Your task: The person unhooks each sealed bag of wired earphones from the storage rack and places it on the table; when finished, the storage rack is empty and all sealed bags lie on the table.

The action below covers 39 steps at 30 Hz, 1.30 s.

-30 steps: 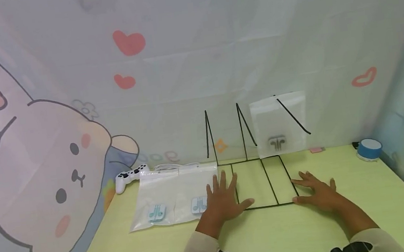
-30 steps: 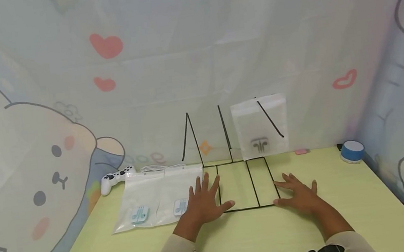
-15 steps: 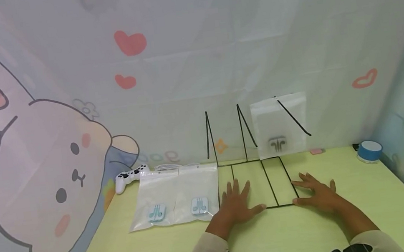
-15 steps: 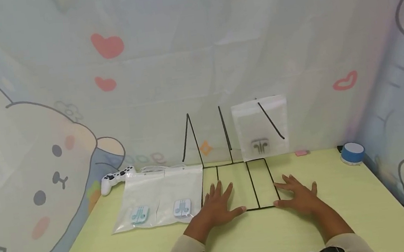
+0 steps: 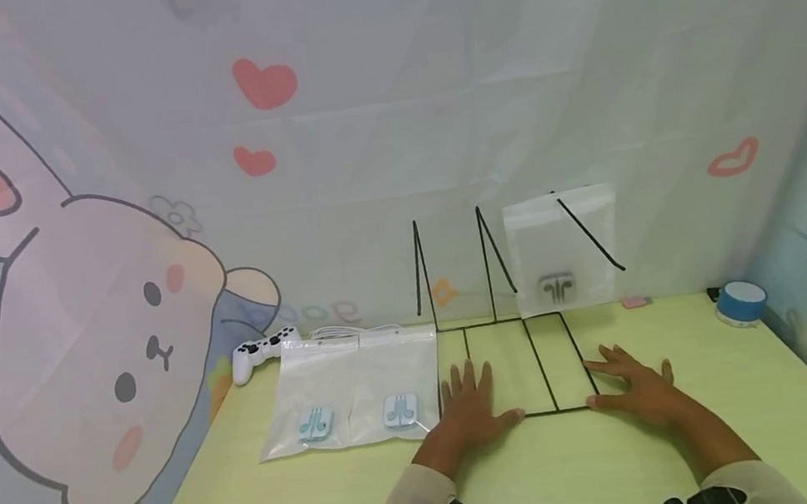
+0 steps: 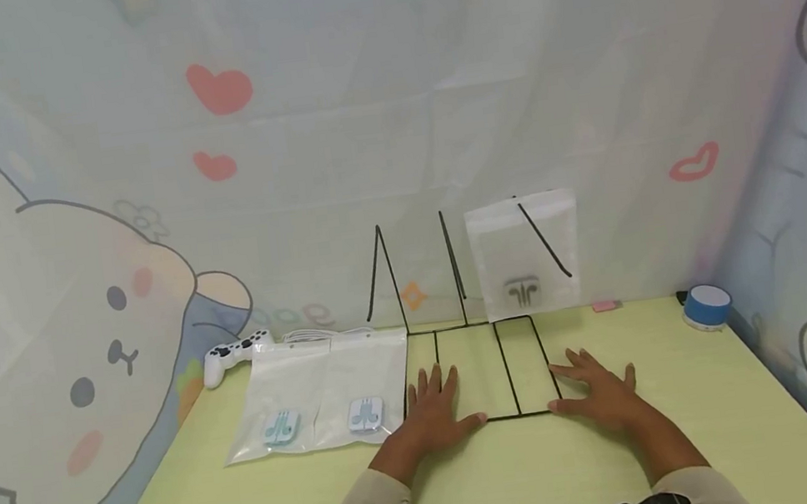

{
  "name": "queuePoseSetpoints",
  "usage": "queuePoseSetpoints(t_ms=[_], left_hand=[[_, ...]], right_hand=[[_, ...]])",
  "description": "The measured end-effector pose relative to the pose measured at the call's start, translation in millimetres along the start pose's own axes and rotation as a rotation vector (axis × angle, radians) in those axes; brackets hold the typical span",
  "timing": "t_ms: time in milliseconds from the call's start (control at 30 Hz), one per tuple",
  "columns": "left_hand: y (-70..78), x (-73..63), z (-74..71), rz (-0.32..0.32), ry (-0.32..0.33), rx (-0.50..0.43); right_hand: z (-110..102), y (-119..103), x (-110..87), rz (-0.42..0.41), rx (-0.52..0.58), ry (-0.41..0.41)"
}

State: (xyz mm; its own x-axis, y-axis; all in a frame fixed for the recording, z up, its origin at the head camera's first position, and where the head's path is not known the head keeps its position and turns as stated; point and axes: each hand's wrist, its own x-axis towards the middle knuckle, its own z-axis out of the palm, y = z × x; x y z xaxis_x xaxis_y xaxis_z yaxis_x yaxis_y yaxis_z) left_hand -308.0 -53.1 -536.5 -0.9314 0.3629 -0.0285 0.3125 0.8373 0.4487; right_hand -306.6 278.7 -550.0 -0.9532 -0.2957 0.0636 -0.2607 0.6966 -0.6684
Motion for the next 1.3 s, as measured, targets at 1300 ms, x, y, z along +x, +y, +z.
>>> queuePoseSetpoints(t_ms=[1300], left_hand=[[-9.0,5.0,8.1,0.006,0.036,-0.011]], right_hand=[[-25,-8,13.9,-0.063,0.087,-0.003]])
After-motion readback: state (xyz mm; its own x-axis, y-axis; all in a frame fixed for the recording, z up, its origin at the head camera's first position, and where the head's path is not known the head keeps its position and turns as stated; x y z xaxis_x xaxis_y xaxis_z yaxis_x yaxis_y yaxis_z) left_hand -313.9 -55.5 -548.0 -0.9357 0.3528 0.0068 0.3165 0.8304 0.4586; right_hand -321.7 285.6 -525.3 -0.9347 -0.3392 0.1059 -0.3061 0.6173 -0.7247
